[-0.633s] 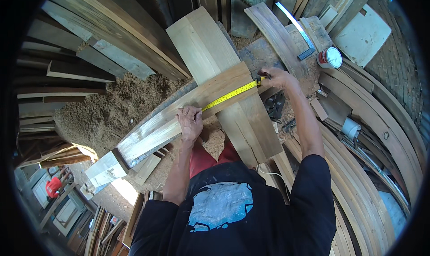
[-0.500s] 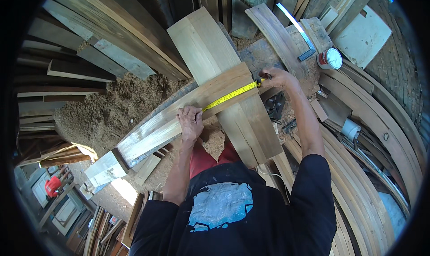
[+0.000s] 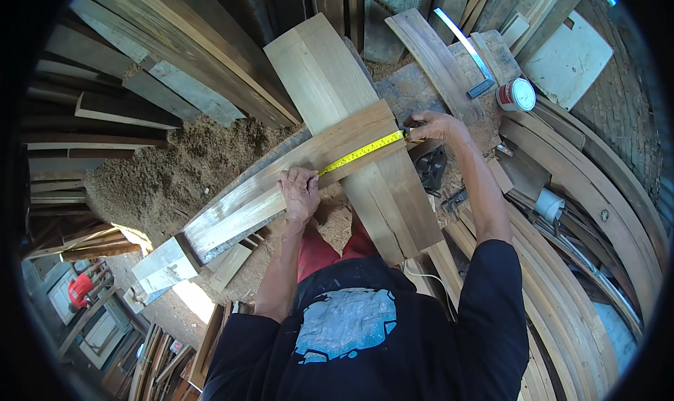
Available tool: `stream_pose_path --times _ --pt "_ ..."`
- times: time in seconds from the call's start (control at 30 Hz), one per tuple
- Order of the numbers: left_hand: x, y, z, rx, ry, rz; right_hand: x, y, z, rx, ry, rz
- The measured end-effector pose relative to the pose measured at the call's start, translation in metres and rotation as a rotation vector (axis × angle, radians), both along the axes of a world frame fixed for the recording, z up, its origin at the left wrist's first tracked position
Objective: The person cuts a wooden board with a circular saw, measures and marks the wood using a tape measure and a pen, and positions the circular saw on the wooden board.
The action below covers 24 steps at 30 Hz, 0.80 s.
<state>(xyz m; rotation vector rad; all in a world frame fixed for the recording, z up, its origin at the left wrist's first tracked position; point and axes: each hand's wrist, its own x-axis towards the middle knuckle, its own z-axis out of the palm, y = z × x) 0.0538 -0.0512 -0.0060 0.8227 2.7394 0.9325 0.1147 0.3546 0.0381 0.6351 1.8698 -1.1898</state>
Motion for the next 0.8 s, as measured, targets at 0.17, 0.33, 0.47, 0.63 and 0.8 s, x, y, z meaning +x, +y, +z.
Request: stream_pose_path --times 0.17,0.33,0.47,0.63,0.8 --pt "-0.001 0.0 0.003 -0.006 -0.004 0.016 0.014 0.013 -0.043 0.103 -0.056 -0.096" --pt "-0.001 0.002 0.005 0.019 0.011 0.009 0.01 0.014 -0.061 -0.056 -0.052 0.051" --pt "0.0 -0.001 0.002 0.018 0.027 0.024 0.017 -0.007 -0.055 -0.096 -0.075 -0.484" --pt "-0.001 0.002 0.004 0.034 0.027 0.008 0.026 0.009 -0.06 0.174 -0.06 -0.285" --pt "-0.002 0.0 0.005 0.016 0.008 0.016 0.024 0.0 -0.041 0.092 -0.095 -0.425"
